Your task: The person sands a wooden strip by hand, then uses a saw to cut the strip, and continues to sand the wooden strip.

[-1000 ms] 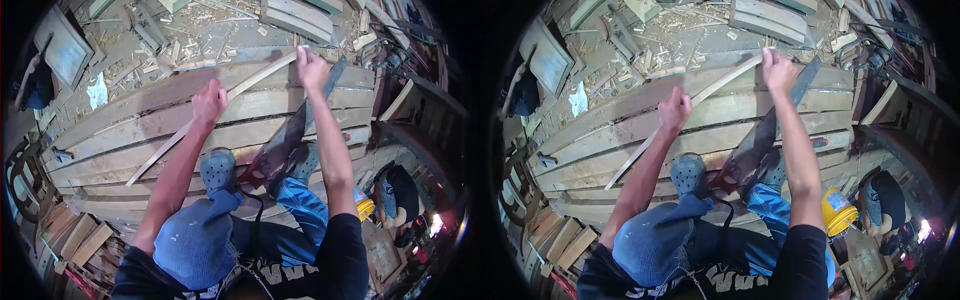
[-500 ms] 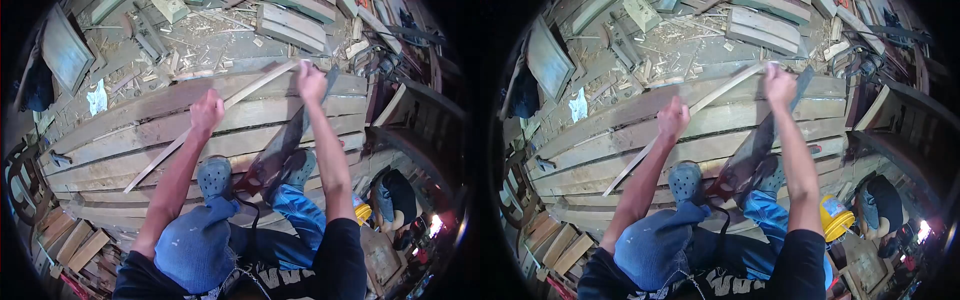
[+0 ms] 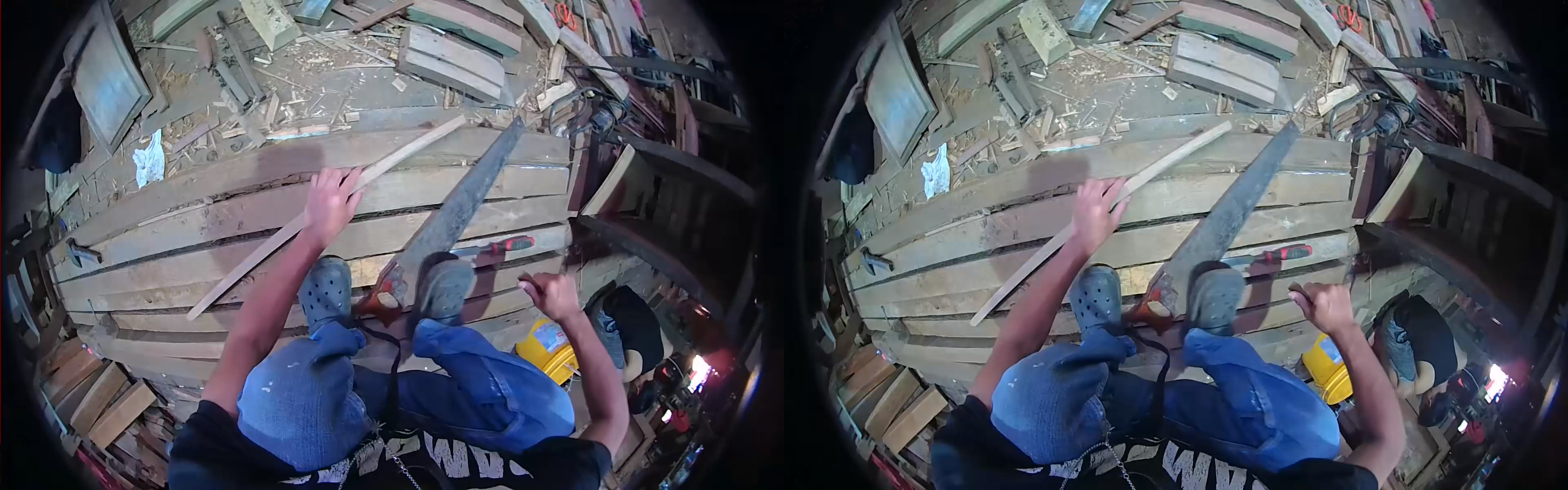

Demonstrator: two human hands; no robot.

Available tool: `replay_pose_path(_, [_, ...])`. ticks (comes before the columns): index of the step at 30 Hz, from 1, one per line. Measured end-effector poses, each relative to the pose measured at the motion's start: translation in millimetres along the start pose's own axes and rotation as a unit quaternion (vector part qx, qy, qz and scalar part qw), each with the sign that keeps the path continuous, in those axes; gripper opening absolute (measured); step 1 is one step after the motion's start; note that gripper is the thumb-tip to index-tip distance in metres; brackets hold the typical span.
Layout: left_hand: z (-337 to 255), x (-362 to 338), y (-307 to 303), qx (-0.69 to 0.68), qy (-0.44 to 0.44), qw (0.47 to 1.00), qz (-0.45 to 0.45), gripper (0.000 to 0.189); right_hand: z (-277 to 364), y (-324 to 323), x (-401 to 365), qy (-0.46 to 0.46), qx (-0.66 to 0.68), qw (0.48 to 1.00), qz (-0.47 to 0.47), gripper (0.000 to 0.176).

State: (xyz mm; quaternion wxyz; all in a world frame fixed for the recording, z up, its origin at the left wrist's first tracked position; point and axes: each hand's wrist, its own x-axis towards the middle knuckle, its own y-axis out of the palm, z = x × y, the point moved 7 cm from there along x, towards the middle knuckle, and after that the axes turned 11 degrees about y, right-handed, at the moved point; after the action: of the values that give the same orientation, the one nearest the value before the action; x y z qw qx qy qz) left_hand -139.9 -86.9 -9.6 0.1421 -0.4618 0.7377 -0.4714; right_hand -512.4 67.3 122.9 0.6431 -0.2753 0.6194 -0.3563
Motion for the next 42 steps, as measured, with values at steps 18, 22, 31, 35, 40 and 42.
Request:
replay_pose_path(18, [5,0,-37,0.086,0.033,0.991,-0.098,0.033,75,40,44,-0.064,0.211,0.964,-0.149,0.037])
replay_pose_path(22, [21,-11,-22,0.084,0.016,0.995,-0.054,0.035,93,32,61,-0.084,0.256,0.95,-0.159,0.034])
replay_pose_path(31, [-12,8,-54,-0.094,-0.022,0.995,0.035,0.036,108,22,66,-0.057,0.335,0.923,-0.178,0.031])
replay_pose_path(35, [-26,13,-66,-0.219,-0.096,0.967,0.092,0.035,131,-31,77,-0.054,0.303,0.928,-0.211,0.071])
replay_pose_path(40, [-35,13,-71,-0.263,-0.085,0.956,0.097,0.034,145,-52,102,-0.083,0.123,0.959,-0.241,0.094])
replay_pose_path(42, [-36,11,-72,-0.281,-0.109,0.948,0.105,0.034,154,-49,102,-0.093,0.116,0.964,-0.219,0.096])
